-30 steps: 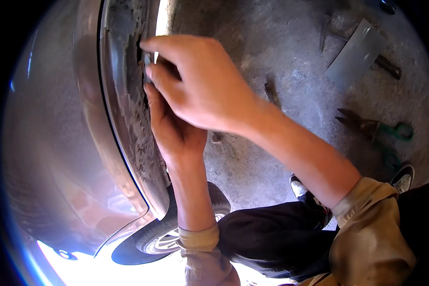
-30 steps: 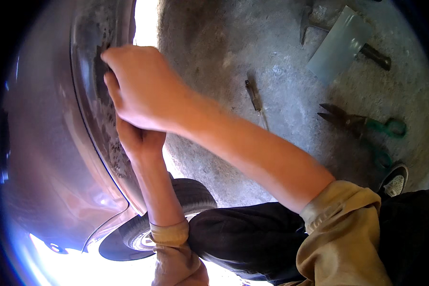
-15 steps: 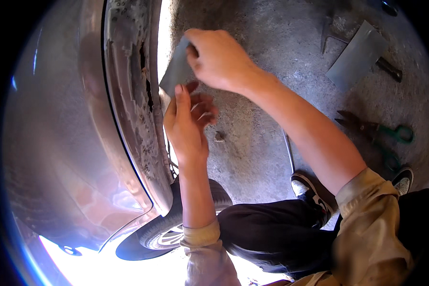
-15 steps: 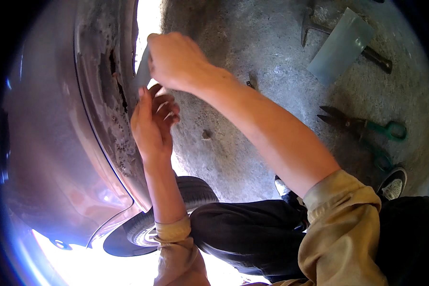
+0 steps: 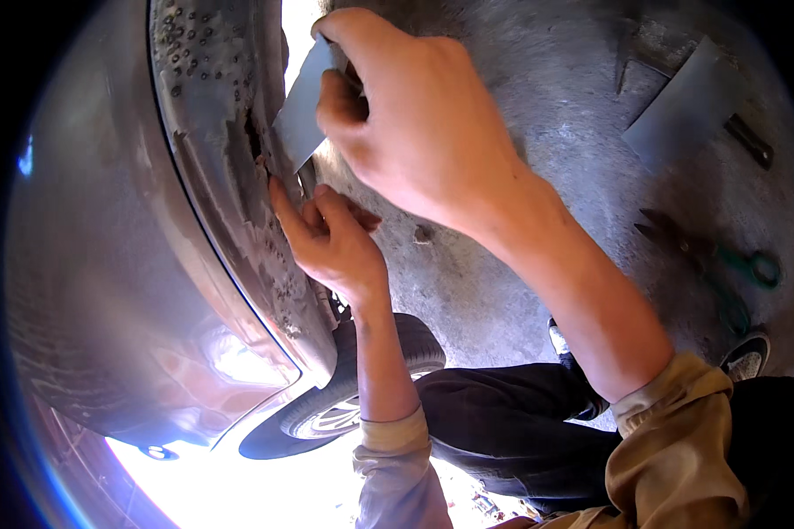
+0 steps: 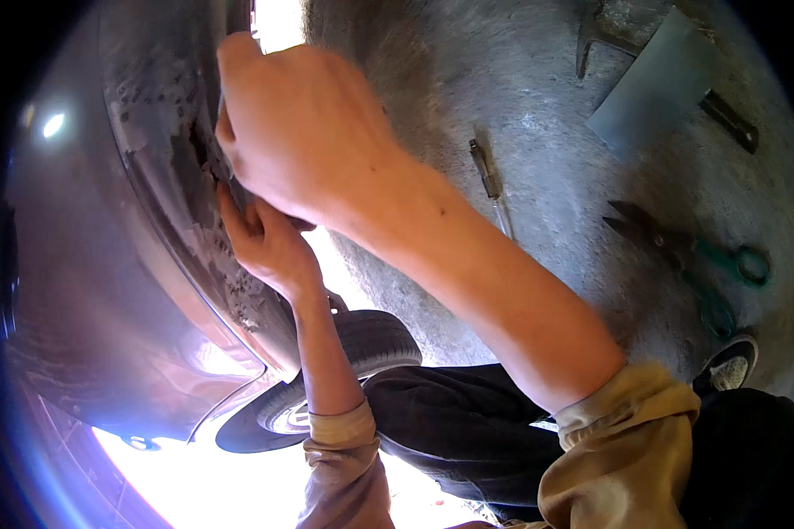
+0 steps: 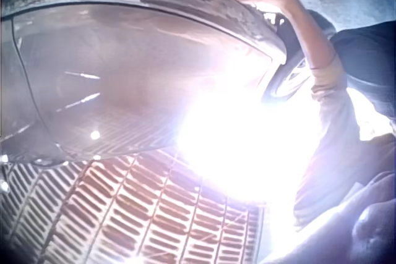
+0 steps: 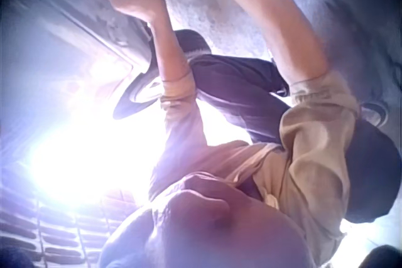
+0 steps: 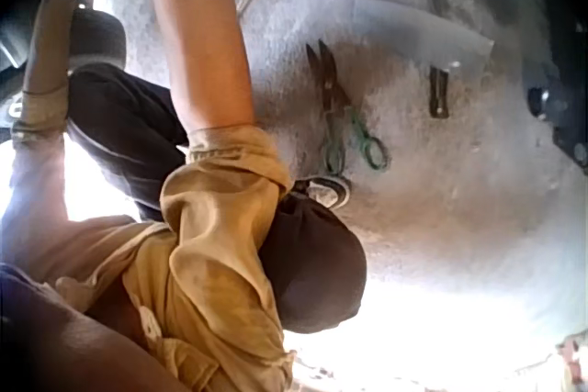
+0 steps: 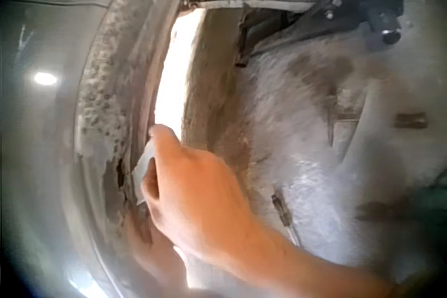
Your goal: The person is repairing a car's undercarriage by cutting and fitting a metal sheet. They use shears to cut the sheet, a screwdriver to remove fasteners, and a hammer to secure the sheet in place.
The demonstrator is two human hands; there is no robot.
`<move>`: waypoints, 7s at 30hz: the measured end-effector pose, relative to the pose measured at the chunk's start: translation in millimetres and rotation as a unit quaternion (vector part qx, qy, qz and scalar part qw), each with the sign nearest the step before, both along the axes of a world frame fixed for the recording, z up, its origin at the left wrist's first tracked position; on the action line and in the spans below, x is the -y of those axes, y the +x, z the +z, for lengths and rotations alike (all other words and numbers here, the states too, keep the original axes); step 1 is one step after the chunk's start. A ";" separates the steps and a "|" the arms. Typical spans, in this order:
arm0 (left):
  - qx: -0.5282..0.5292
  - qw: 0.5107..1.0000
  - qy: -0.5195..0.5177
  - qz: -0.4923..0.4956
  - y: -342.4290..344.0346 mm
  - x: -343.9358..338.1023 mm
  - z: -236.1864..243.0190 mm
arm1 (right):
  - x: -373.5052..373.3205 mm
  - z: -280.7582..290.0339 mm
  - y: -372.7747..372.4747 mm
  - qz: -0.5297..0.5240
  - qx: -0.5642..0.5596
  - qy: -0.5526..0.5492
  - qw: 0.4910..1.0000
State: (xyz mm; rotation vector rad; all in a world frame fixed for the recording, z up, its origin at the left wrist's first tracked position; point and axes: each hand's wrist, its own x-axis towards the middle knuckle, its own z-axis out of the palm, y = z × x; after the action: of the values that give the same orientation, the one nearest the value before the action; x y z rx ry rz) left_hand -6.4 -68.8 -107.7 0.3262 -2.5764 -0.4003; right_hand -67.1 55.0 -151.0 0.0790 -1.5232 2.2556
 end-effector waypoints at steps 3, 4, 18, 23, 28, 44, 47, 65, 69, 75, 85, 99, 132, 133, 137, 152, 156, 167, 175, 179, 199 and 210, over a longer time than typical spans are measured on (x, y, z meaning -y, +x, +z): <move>-0.015 0.990 -0.136 0.017 -2.1 11.1 -0.5 | 10.7 0.3 0.2 -0.005 -0.017 -0.012 1.000; -0.012 0.988 -0.152 0.011 0.3 15.0 -1.1 | 14.5 0.6 1.7 -0.015 -0.027 -0.007 1.000; -0.001 0.989 -0.140 -0.045 3.6 31.2 5.3 | 20.1 24.1 13.1 -0.040 -0.067 0.076 0.994; 0.013 0.991 -0.119 -0.058 3.5 18.0 11.3 | 29.2 17.6 31.8 -0.062 -0.016 0.044 0.997; 0.030 0.991 -0.115 -0.062 16.7 25.8 9.2 | 37.6 16.8 50.1 -0.066 0.026 0.048 0.996; 0.082 0.640 0.717 -0.263 36.9 63.7 19.5 | 62.7 43.6 42.7 0.017 -0.045 0.104 0.993; 0.067 0.619 0.742 -0.249 29.1 71.6 20.1 | 64.9 54.9 35.6 0.086 -0.013 0.165 0.982; -0.002 0.632 0.752 -0.190 12.8 63.2 17.5 | 61.8 -7.7 38.6 0.197 0.046 -0.005 0.979; -0.028 0.652 0.742 -0.156 13.9 55.1 9.9 | 53.9 -83.7 66.6 0.194 0.133 0.076 0.969; 0.066 0.670 0.730 -0.116 38.2 24.5 -10.5 | -30.9 -96.4 52.0 0.247 0.186 0.040 0.950; 0.154 0.653 0.742 0.005 49.5 38.6 -220.8 | -212.5 -180.3 9.9 0.323 0.210 0.847 0.367; 0.173 0.952 -0.044 -0.247 112.9 52.4 -290.1 | -248.1 -158.1 8.6 0.031 0.115 0.864 0.489; 0.231 0.942 0.011 -0.245 142.1 -19.4 -292.2 | -92.7 -198.4 104.0 0.298 0.107 0.662 0.679; 0.235 0.941 0.006 -0.244 141.0 -21.4 -292.3 | -95.9 -205.7 97.9 0.315 0.139 0.690 0.636; 0.237 0.938 -0.018 -0.251 138.0 -19.3 -300.6 | -89.7 -193.8 85.0 0.288 0.130 0.698 0.642; 0.219 0.943 -0.062 -0.241 131.6 -20.1 -291.4 | -88.8 -204.6 85.4 0.262 0.149 0.688 0.660; 0.239 0.948 0.043 -0.204 118.6 -11.6 -286.3 | -78.7 -179.6 84.5 0.248 0.137 0.651 0.704; 0.379 0.900 0.209 -0.060 72.7 -8.0 -284.9 | -94.3 -184.2 99.5 0.216 0.143 0.556 0.790; 0.192 0.599 0.777 0.026 116.0 49.9 -282.7 | -82.4 -181.3 105.9 0.259 0.179 0.496 0.809; 0.158 0.709 0.685 0.057 118.7 49.3 -274.3 | -72.6 -179.4 112.8 0.289 0.199 0.461 0.815; 0.242 0.951 0.170 -0.089 213.7 19.2 -254.4 | -32.8 -195.1 102.1 0.396 0.030 0.724 0.564; 0.162 0.960 0.226 -0.027 148.8 47.4 -269.0 | -46.7 -196.0 75.3 0.372 0.101 0.689 0.614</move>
State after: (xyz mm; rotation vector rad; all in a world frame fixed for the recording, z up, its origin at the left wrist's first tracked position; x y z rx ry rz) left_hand 142.4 -116.3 -376.7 0.5186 -2.7914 -1.0381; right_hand 8.1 101.7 -346.9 1.0611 -3.4027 0.7552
